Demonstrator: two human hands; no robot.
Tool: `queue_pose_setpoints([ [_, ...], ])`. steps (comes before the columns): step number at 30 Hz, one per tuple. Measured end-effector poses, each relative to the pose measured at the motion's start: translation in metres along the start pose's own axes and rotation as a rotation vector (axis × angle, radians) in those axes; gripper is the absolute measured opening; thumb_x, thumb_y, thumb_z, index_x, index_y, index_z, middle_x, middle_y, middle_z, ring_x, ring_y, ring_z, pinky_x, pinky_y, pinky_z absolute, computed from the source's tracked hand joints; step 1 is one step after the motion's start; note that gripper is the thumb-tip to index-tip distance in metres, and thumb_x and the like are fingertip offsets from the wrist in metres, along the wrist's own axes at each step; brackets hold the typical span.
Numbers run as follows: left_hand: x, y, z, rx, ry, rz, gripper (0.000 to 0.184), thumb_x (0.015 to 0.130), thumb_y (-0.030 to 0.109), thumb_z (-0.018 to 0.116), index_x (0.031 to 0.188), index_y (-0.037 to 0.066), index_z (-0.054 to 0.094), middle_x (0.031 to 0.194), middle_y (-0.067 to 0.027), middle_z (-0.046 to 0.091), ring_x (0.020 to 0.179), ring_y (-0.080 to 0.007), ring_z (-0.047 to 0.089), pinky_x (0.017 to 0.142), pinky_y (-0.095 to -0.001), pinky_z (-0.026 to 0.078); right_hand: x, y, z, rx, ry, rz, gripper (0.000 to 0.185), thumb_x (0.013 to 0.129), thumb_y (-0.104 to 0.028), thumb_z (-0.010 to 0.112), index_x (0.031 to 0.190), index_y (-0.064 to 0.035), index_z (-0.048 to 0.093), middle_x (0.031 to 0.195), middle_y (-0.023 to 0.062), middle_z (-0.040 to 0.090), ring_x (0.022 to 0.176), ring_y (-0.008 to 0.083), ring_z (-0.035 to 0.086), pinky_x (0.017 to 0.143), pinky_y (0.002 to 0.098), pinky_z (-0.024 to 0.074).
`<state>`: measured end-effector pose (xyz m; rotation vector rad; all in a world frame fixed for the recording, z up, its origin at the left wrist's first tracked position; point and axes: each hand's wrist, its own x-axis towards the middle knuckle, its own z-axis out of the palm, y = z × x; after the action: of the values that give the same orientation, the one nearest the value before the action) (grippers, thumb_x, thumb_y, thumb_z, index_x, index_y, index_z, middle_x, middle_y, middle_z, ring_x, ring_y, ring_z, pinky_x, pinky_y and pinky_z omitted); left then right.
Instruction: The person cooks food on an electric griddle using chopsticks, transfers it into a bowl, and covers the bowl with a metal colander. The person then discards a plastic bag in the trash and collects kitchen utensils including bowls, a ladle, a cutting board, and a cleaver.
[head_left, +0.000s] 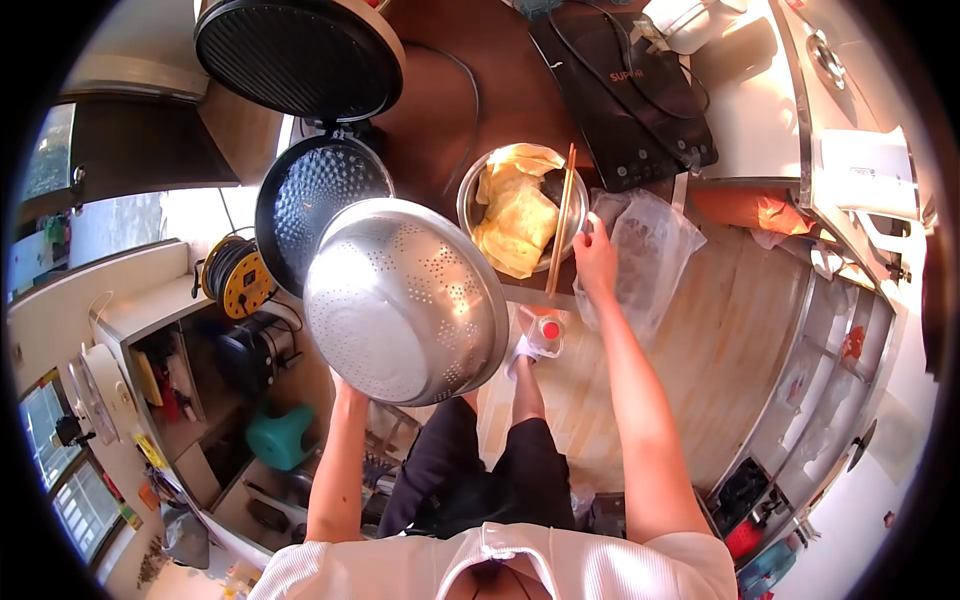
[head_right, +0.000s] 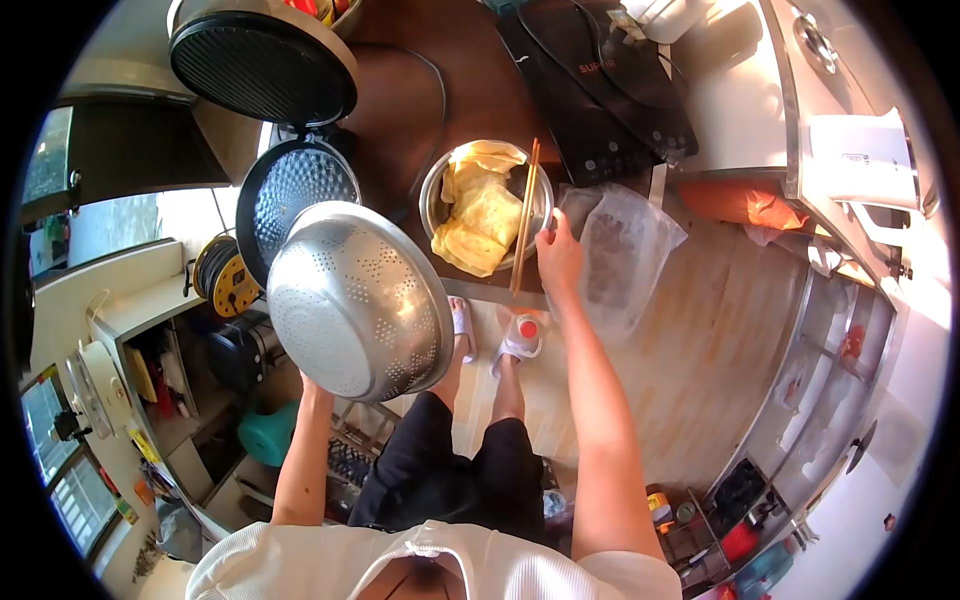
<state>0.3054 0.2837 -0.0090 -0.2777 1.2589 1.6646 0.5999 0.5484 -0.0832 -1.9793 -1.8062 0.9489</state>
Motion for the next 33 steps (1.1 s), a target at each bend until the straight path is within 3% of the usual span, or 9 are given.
queue_pose_setpoints([
  [8, 0.019, -0.021, -0.011, 0.102, -0.145, -0.01, 0.035, 0.09, 0.023, 0.045, 0.117, 0.002, 0.049, 0.111, -0.0117, 0.056, 0.095, -0.0239, 0.057, 0.079, -0.0361, 0.051, -0.003, 0.038, -0.022, 0.044, 0.014, -0.077, 0.041, 0.077, -0.014, 0.055, 0.117, -0.0102, 0.052, 0.066, 0.0131, 0.058, 0.06, 0.0271, 0.058, 0.059, 0.0377, 0.0452],
  [14, 0.032, -0.049, 0.075, 0.087, -0.134, -0.028, 0.035, 0.092, 0.023, 0.042, 0.121, 0.004, 0.045, 0.112, -0.0113, 0.055, 0.099, -0.0233, 0.056, 0.082, -0.0352, 0.05, 0.013, 0.038, -0.039, 0.061, -0.069, -0.123, 0.036, 0.081, -0.014, 0.054, 0.117, -0.0107, 0.053, 0.075, 0.0135, 0.06, 0.066, 0.0226, 0.058, 0.062, 0.0337, 0.0447],
  [17, 0.067, -0.062, 0.121, 0.118, -0.11, 0.0, 0.033, 0.093, 0.025, 0.039, 0.119, 0.006, 0.045, 0.111, -0.0097, 0.055, 0.098, -0.0208, 0.057, 0.083, -0.0326, 0.049, 0.006, 0.051, -0.048, 0.342, 0.036, -0.089, 0.035, 0.087, -0.022, 0.051, 0.118, -0.0074, 0.052, 0.082, 0.0078, 0.061, 0.073, 0.0144, 0.057, 0.064, 0.029, 0.0439],
  [20, 0.099, -0.073, 0.155, 0.164, -0.143, 0.068, 0.027, 0.092, 0.024, 0.045, 0.113, 0.007, 0.048, 0.1, -0.0048, 0.057, 0.092, -0.0138, 0.056, 0.078, -0.0292, 0.048, -0.019, 0.008, -0.087, 1.018, -0.096, 0.306, 0.039, 0.091, -0.032, 0.045, 0.118, -0.004, 0.052, 0.083, 0.0019, 0.059, 0.076, 0.009, 0.054, 0.066, 0.0253, 0.0429],
  [23, 0.124, -0.088, 0.16, 0.167, -0.159, 0.085, 0.026, 0.092, 0.023, 0.047, 0.112, 0.006, 0.049, 0.103, -0.0051, 0.057, 0.096, -0.0154, 0.054, 0.083, -0.0329, 0.045, -0.02, 0.003, -0.087, 0.879, -0.048, 0.168, 0.045, 0.092, -0.039, 0.04, 0.117, -0.0035, 0.053, 0.086, 0.0004, 0.059, 0.076, 0.0076, 0.053, 0.066, 0.0239, 0.0427],
  [28, 0.118, -0.071, 0.155, 0.029, -0.267, 0.058, 0.03, 0.092, 0.019, 0.041, 0.118, 0.004, 0.045, 0.112, -0.011, 0.054, 0.099, -0.0223, 0.056, 0.084, -0.0347, 0.048, -0.025, 0.066, -0.066, 0.186, -0.092, 0.032, 0.04, 0.087, -0.037, 0.048, 0.106, -0.0031, 0.056, 0.09, 0.0119, 0.063, 0.077, 0.0226, 0.06, 0.066, 0.0346, 0.046],
  [30, 0.107, -0.061, 0.148, 0.081, -0.383, 0.135, 0.035, 0.092, 0.02, 0.042, 0.122, 0.001, 0.042, 0.116, -0.0118, 0.052, 0.101, -0.0215, 0.055, 0.085, -0.0343, 0.048, -0.04, 0.066, -0.061, -0.038, -0.152, 0.02, 0.036, 0.086, -0.035, 0.049, 0.102, -0.0027, 0.057, 0.087, 0.0153, 0.064, 0.077, 0.028, 0.061, 0.067, 0.0372, 0.0464],
  [31, 0.107, -0.06, 0.135, 0.379, -0.389, 0.257, 0.039, 0.092, 0.021, 0.04, 0.125, 0.0, 0.039, 0.119, -0.0125, 0.051, 0.102, -0.0209, 0.054, 0.086, -0.0341, 0.047, -0.049, 0.051, -0.063, -0.071, -0.215, 0.079, 0.035, 0.087, -0.034, 0.049, 0.1, -0.0025, 0.057, 0.085, 0.0163, 0.063, 0.077, 0.0294, 0.061, 0.068, 0.037, 0.0465],
  [33, 0.113, -0.059, 0.126, 0.059, -0.376, 0.058, 0.043, 0.093, 0.028, 0.037, 0.127, 0.001, 0.037, 0.124, -0.014, 0.047, 0.108, -0.0239, 0.051, 0.091, -0.0369, 0.045, -0.058, 0.049, -0.059, -0.102, -0.265, 0.107, 0.032, 0.087, -0.032, 0.048, 0.093, -0.0024, 0.058, 0.081, 0.0166, 0.064, 0.076, 0.0335, 0.061, 0.067, 0.0391, 0.0462],
])
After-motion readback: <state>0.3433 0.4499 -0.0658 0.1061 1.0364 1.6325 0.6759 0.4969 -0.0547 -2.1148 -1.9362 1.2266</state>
